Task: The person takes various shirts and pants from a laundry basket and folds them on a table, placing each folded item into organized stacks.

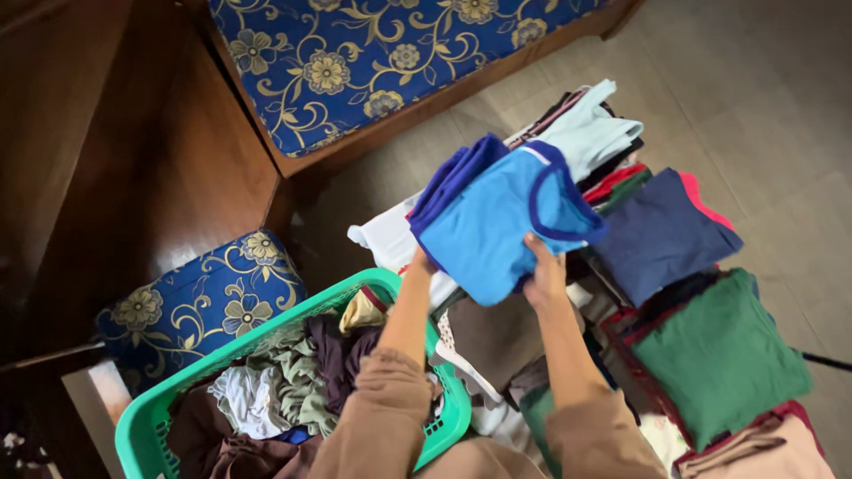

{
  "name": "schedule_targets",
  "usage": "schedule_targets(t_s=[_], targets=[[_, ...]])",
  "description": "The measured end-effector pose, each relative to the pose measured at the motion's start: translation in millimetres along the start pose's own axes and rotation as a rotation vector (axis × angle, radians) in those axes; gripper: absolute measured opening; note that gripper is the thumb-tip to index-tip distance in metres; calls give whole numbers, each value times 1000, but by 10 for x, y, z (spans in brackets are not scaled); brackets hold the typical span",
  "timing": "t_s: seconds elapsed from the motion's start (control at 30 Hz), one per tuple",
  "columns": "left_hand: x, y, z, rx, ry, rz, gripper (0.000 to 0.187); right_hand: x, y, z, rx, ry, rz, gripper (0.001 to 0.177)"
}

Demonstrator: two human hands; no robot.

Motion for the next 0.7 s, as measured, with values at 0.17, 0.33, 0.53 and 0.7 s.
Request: schedule_targets(t_s=[0.17, 0.33, 0.53, 0.7], targets=[[-453, 21, 436, 272, 169, 291, 82, -426, -71, -349, -129, -162, 351, 79], [-521, 114, 518, -16, 419, -346, 65, -292, -72, -242, -58, -177, 278, 86], [-585, 119, 344, -200, 590, -380, 62, -390, -7, -41, -36, -167, 212, 94], [-531, 148, 289, -442, 782, -568, 65, -1034, -324, 107, -69, 280, 307, 52]])
Point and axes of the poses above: each hand's wrist, its own z-axis away from the middle knuckle, its own y-axis out of the palm, x = y × z, the point moved 5 cm from there along -z, towards the middle knuckle, and after that the axes turned 5 degrees about -z, right-handed, at the moved point
